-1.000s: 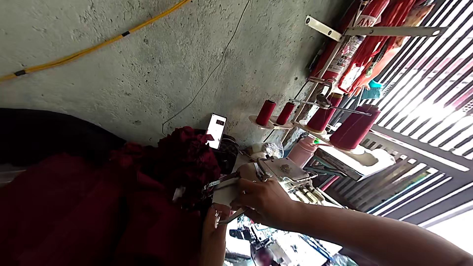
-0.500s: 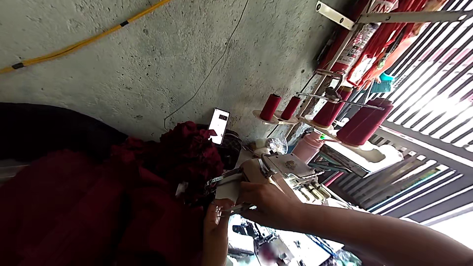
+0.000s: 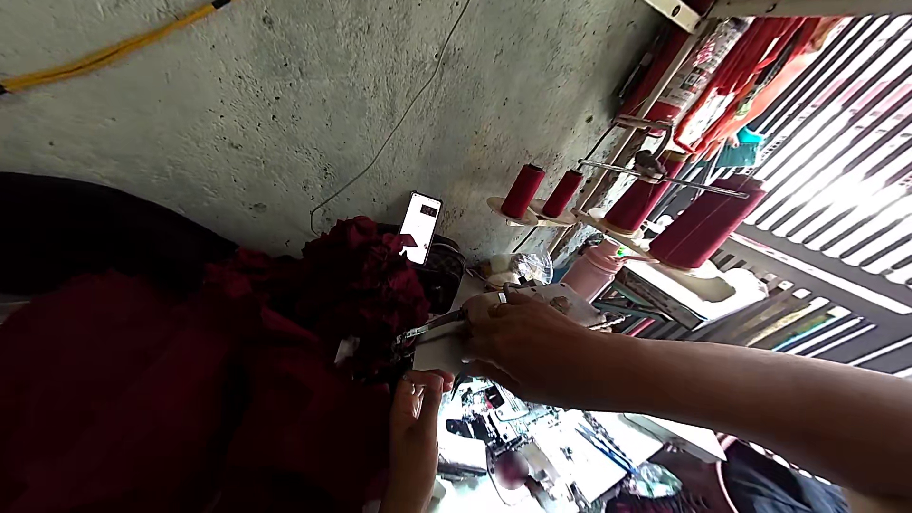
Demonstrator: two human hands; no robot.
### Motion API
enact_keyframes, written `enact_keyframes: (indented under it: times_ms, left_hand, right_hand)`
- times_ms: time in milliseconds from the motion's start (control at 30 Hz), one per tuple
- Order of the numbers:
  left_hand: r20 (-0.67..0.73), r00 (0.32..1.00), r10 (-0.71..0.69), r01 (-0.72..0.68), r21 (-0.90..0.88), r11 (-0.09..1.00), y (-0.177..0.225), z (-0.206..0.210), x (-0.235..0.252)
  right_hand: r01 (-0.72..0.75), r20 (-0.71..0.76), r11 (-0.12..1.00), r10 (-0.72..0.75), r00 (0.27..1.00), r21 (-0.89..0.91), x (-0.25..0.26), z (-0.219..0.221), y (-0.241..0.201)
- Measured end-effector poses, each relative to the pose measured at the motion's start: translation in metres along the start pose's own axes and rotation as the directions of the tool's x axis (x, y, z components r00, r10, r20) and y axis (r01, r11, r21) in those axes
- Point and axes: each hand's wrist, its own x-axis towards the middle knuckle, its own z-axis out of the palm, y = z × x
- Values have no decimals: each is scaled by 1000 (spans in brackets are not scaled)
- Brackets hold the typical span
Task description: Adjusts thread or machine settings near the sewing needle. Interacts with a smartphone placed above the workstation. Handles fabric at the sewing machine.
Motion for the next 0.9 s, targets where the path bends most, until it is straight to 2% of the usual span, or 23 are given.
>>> enact_keyframes:
  times_ms: [67, 200, 300, 400, 633, 733, 900]
  left_hand:
    - [13, 1000, 9, -9, -9, 1000, 0, -1, 0]
    - [8, 1000, 18, -18, -17, 1000, -2, -1, 0]
    - [-2, 1000, 4, -4, 1, 1000, 0, 0, -1]
    - [11, 1000, 11, -11, -2, 1000, -1, 0, 0]
    - [23, 999, 28, -29, 29, 999, -2, -2, 0]
    - [10, 1000, 15, -15, 48, 999, -1, -1, 0]
    - [15, 1000, 20, -21, 35, 999, -1, 0, 0]
  right_hand:
    - [-29, 10, 999, 29, 1000, -13, 0, -3, -1]
    - [-81, 118, 995, 73, 990, 60, -5, -18, -3]
    - [-22, 23, 1000, 21, 1000, 14, -8, -13, 2]
    - [-29, -67, 994, 22, 997, -102, -4, -6, 2]
    - [3, -85, 986, -18, 996, -167, 4, -1, -4]
    - [6, -41, 989, -12, 999, -151, 5, -4, -6]
    - [10, -70, 988, -21, 997, -154, 7, -3, -6]
